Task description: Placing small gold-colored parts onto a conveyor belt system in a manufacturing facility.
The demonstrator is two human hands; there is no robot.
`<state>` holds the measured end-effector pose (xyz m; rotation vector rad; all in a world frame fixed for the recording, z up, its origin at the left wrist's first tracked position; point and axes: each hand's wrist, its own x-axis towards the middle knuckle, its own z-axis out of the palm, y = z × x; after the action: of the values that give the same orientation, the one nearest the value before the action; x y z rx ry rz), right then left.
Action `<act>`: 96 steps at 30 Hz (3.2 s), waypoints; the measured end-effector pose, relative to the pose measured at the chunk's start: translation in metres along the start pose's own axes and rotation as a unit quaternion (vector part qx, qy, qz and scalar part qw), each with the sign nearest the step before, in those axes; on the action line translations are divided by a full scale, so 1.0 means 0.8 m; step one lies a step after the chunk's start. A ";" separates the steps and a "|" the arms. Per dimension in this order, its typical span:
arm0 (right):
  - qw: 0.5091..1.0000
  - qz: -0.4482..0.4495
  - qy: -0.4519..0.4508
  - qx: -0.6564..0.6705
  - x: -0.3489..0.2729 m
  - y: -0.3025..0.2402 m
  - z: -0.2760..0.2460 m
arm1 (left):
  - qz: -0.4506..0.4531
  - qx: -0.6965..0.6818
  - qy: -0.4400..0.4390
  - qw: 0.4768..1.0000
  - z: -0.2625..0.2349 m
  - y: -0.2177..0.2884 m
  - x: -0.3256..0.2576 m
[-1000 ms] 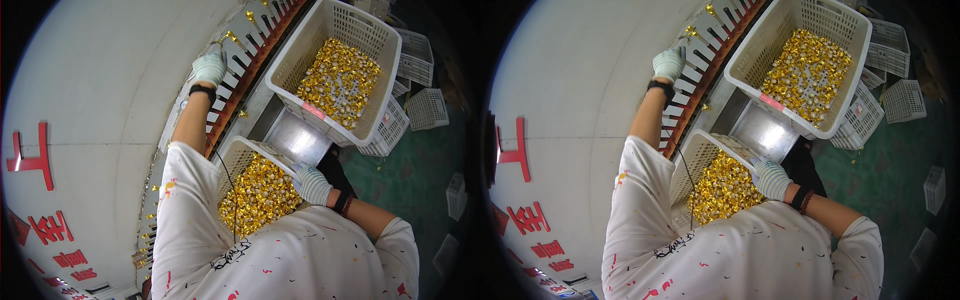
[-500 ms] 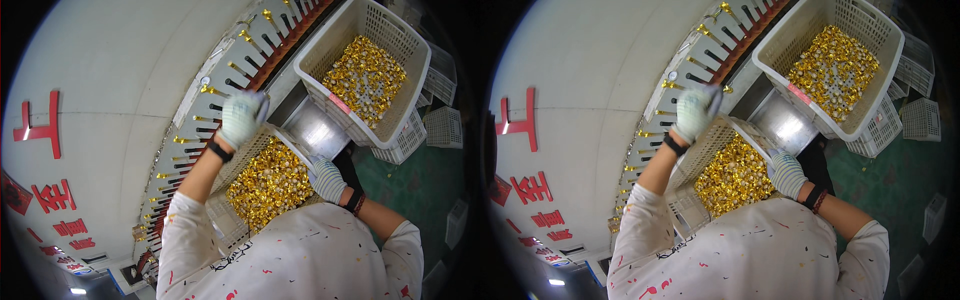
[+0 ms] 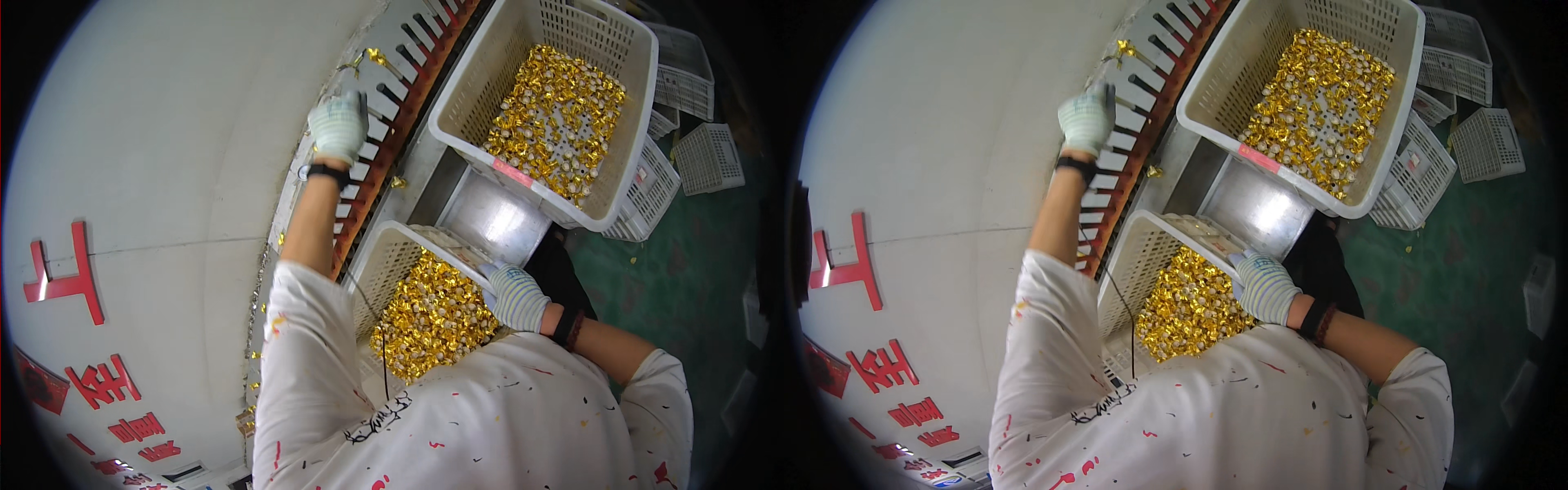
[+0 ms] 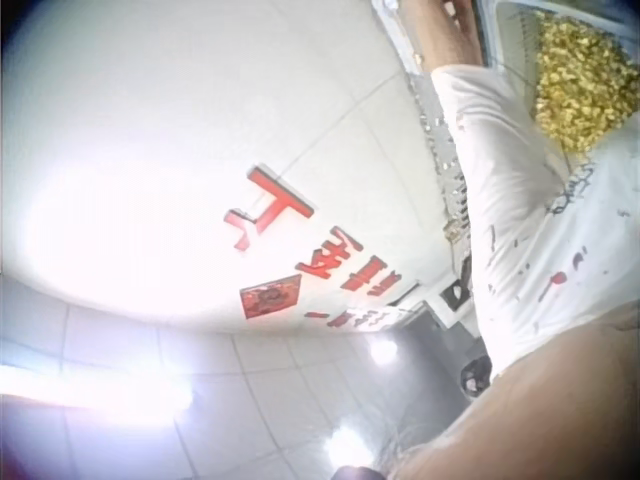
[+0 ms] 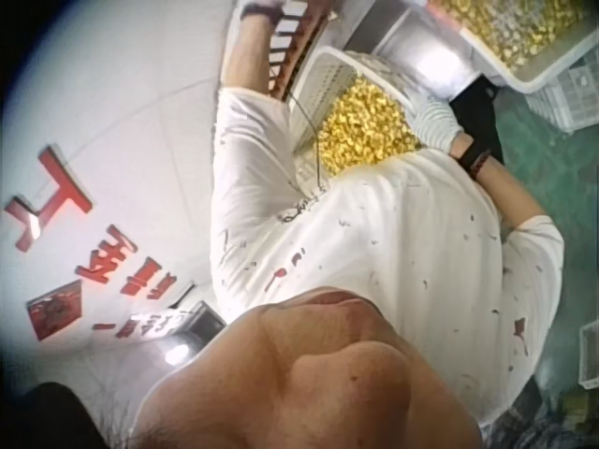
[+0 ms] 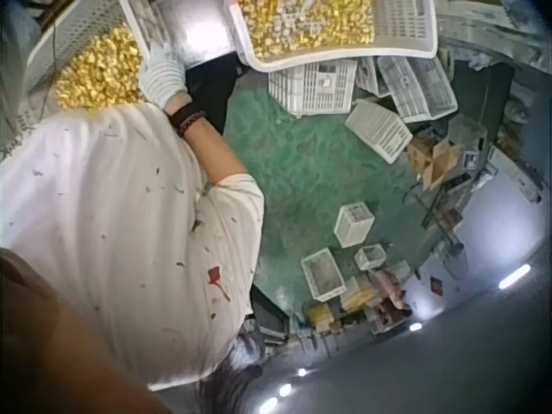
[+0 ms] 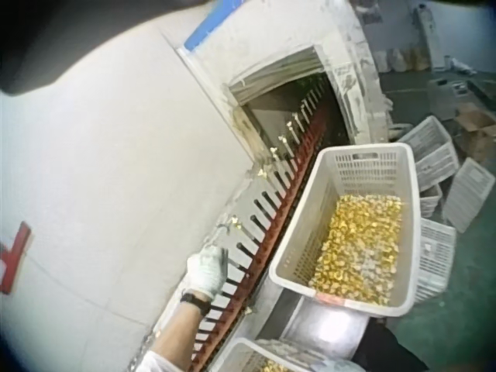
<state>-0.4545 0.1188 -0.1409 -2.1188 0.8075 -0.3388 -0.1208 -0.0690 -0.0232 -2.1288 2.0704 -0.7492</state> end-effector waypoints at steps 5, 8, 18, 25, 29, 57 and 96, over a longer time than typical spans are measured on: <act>1.000 -0.010 0.020 0.012 -0.005 0.002 -0.001 | 0.059 -0.190 0.054 0.979 -0.042 0.031 -0.160; 1.000 -0.004 0.024 0.014 -0.002 0.002 0.004 | 0.119 -0.230 -0.150 0.954 -0.074 0.047 -0.246; 1.000 -0.007 0.024 0.003 -0.006 0.003 0.003 | 0.100 -0.261 0.100 0.955 -0.048 0.033 -0.083; 1.000 0.020 0.000 0.012 0.000 -0.006 -0.007 | 0.052 -0.157 0.096 0.982 -0.002 0.023 0.127; 0.998 0.044 -0.038 0.027 0.000 -0.006 -0.004 | -0.025 -0.109 -0.120 0.986 0.008 0.038 0.160; 0.999 -0.011 -0.027 -0.015 0.002 0.024 -0.013 | -0.029 -0.446 -0.580 0.681 0.001 0.223 -0.637; 0.933 -0.178 0.068 -0.306 0.407 -0.111 -0.063 | -0.246 -0.424 0.055 0.870 0.009 0.057 -0.472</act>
<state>-0.1949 -0.0836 -0.0524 -2.8695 0.6535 -0.4724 -0.1479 0.2870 -0.1552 -3.2081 2.1669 0.1097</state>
